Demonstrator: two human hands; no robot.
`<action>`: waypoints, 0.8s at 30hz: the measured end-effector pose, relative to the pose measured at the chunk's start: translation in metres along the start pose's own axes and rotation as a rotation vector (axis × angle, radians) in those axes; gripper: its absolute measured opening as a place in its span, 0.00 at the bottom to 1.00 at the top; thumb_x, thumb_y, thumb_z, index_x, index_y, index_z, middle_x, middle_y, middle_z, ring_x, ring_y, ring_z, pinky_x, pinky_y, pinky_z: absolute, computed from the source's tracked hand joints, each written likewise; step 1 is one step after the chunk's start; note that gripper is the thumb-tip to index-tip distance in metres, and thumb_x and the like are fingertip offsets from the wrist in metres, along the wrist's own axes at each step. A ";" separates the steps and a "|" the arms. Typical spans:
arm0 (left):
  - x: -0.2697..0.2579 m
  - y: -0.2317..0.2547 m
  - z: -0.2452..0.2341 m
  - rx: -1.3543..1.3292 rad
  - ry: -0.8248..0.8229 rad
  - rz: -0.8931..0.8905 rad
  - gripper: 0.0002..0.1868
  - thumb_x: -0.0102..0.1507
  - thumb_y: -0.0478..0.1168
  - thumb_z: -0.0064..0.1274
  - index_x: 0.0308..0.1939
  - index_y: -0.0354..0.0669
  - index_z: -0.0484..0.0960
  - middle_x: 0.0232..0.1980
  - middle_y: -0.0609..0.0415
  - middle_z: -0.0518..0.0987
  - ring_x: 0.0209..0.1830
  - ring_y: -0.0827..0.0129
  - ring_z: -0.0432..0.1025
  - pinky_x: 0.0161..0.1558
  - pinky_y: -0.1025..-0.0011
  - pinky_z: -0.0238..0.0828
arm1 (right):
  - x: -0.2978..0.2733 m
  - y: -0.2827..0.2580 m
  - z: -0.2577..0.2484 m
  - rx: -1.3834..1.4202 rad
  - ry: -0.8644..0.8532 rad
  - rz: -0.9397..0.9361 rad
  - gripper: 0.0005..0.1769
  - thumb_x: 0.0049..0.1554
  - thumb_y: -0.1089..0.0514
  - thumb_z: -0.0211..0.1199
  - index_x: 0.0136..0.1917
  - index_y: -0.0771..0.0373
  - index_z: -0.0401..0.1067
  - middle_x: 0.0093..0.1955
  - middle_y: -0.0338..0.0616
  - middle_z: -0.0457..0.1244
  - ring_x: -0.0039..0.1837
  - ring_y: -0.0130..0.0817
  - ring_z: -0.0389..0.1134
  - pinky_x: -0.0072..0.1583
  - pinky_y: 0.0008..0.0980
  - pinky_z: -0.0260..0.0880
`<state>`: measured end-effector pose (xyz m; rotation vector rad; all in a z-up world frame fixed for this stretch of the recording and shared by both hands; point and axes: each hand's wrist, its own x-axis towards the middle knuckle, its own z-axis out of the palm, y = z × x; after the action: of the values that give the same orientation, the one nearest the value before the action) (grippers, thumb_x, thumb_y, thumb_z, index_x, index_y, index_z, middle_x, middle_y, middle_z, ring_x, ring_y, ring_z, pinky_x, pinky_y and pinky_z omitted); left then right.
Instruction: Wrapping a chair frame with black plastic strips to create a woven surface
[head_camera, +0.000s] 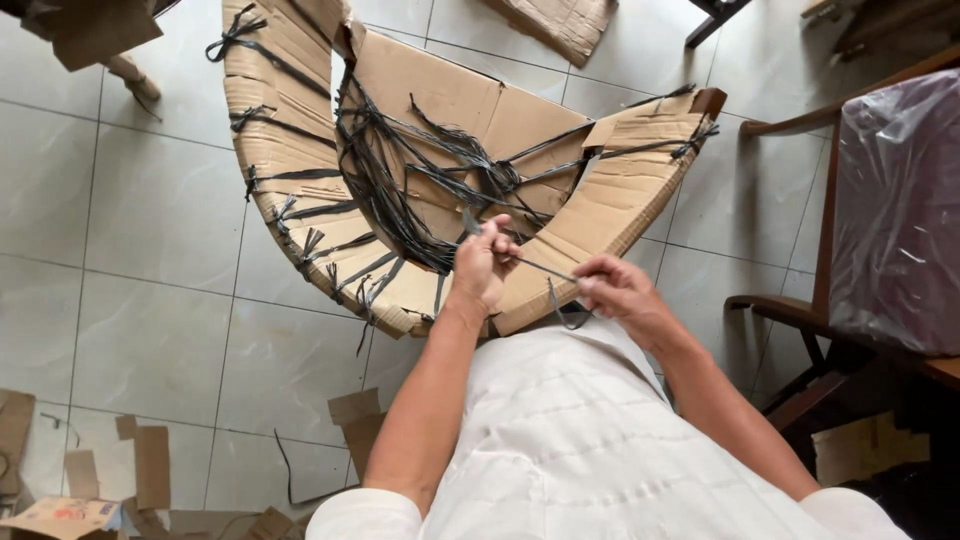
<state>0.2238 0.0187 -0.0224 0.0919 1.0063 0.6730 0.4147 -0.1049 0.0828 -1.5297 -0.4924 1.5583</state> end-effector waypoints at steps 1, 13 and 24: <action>0.008 0.002 -0.006 0.005 0.000 -0.002 0.13 0.74 0.46 0.40 0.53 0.48 0.78 0.21 0.62 0.70 0.26 0.71 0.76 0.42 0.69 0.80 | -0.001 0.002 -0.015 0.005 0.002 -0.001 0.15 0.56 0.67 0.64 0.58 0.67 0.74 0.31 0.47 0.67 0.32 0.27 0.64 0.33 0.20 0.61; 0.031 0.031 -0.062 -0.121 0.194 0.052 0.15 0.73 0.55 0.40 0.39 0.55 0.75 0.23 0.56 0.75 0.28 0.62 0.81 0.39 0.62 0.83 | -0.008 -0.021 -0.111 0.528 0.303 -0.180 0.10 0.68 0.59 0.55 0.59 0.48 0.73 0.40 0.33 0.67 0.41 0.18 0.67 0.45 0.13 0.67; -0.031 0.076 -0.045 -0.060 0.224 0.391 0.18 0.75 0.53 0.37 0.39 0.47 0.72 0.27 0.55 0.79 0.29 0.66 0.78 0.34 0.73 0.76 | 0.003 -0.042 -0.130 0.693 0.594 -0.150 0.12 0.65 0.64 0.56 0.52 0.47 0.75 0.39 0.30 0.65 0.40 0.20 0.62 0.43 0.15 0.63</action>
<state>0.1404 0.0517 0.0038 0.1660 1.1949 1.0883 0.5506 -0.1174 0.0919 -1.2691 0.2512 0.9339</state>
